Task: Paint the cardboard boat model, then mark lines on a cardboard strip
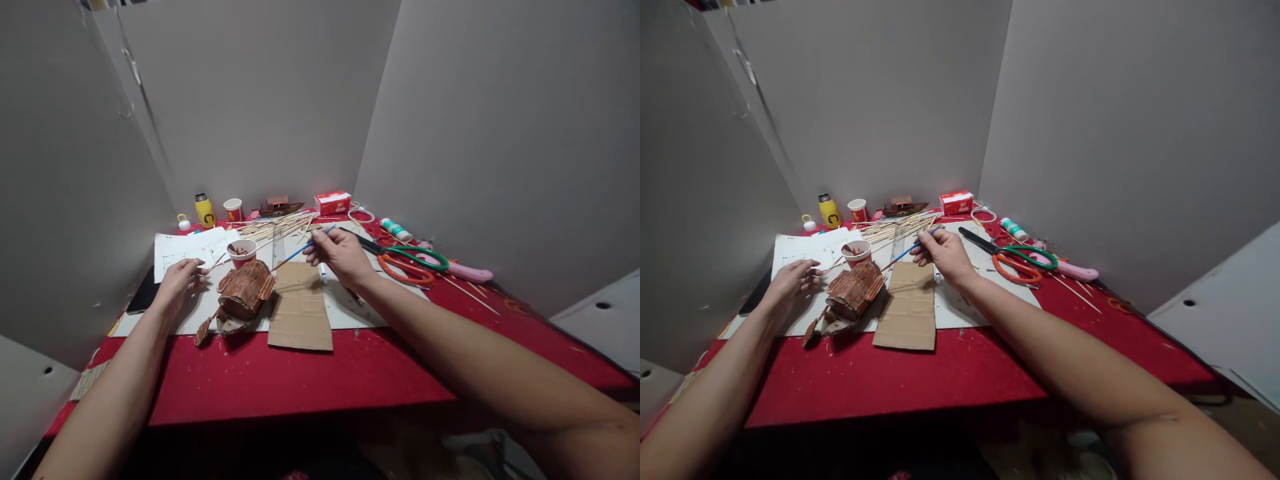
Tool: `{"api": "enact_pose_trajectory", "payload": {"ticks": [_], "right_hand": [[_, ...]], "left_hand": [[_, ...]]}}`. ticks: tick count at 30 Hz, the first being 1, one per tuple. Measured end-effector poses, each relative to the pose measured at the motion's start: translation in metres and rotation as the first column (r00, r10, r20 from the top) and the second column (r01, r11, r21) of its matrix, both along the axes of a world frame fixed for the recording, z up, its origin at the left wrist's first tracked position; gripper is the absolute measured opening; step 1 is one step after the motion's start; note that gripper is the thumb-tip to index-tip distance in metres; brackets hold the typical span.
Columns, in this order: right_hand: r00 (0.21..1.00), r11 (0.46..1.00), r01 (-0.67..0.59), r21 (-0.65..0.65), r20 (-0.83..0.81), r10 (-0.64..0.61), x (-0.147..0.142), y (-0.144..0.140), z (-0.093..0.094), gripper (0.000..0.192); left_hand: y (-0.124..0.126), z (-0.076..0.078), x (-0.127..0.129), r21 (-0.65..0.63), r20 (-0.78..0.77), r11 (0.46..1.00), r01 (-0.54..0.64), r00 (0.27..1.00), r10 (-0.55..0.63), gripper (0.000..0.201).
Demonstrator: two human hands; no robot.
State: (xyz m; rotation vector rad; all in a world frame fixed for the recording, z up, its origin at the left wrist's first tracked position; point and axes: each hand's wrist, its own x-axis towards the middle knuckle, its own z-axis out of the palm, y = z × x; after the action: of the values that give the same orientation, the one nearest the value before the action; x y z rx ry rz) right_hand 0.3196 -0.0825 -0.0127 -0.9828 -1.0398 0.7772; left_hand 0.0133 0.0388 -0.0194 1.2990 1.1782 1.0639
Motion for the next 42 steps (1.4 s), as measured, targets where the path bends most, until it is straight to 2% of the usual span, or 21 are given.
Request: {"api": "enact_pose_trajectory", "payload": {"ticks": [6,11,17,22,29,35,42], "right_hand": [[1.000,1.000,-0.021,-0.003,0.014,0.021,-0.006,-0.002,-0.002,0.052],[0.998,0.998,0.052,0.031,-0.026,-0.051,0.000,0.002,-0.004,0.054],[1.000,0.999,0.022,0.024,0.001,-0.022,-0.003,0.000,-0.006,0.052],[0.998,0.997,0.060,0.052,-0.016,-0.060,0.000,0.000,-0.006,0.050],[0.998,0.998,-0.063,0.020,0.011,0.063,-0.021,-0.012,-0.003,0.047],[1.000,0.999,-0.014,0.045,-0.022,0.015,-0.015,-0.009,-0.002,0.048],[0.996,0.996,-0.089,0.022,-0.014,0.089,-0.020,-0.011,-0.003,0.047]], "left_hand": [[-0.001,0.000,0.001,0.005,-0.003,1.000,0.000,1.000,0.000,0.018],[-0.002,0.001,0.001,0.008,-0.007,1.000,-0.003,1.000,0.003,0.017],[-0.001,0.001,0.001,0.005,-0.001,1.000,-0.006,1.000,0.006,0.015],[0.000,0.001,0.001,0.003,-0.005,1.000,-0.011,1.000,0.011,0.016],[-0.001,0.000,0.000,-0.002,0.003,1.000,0.000,1.000,0.000,0.018],[0.001,-0.001,0.000,0.004,-0.002,1.000,0.002,1.000,-0.002,0.019],[0.000,0.000,0.001,0.004,-0.009,1.000,-0.006,1.000,0.006,0.019]]}}
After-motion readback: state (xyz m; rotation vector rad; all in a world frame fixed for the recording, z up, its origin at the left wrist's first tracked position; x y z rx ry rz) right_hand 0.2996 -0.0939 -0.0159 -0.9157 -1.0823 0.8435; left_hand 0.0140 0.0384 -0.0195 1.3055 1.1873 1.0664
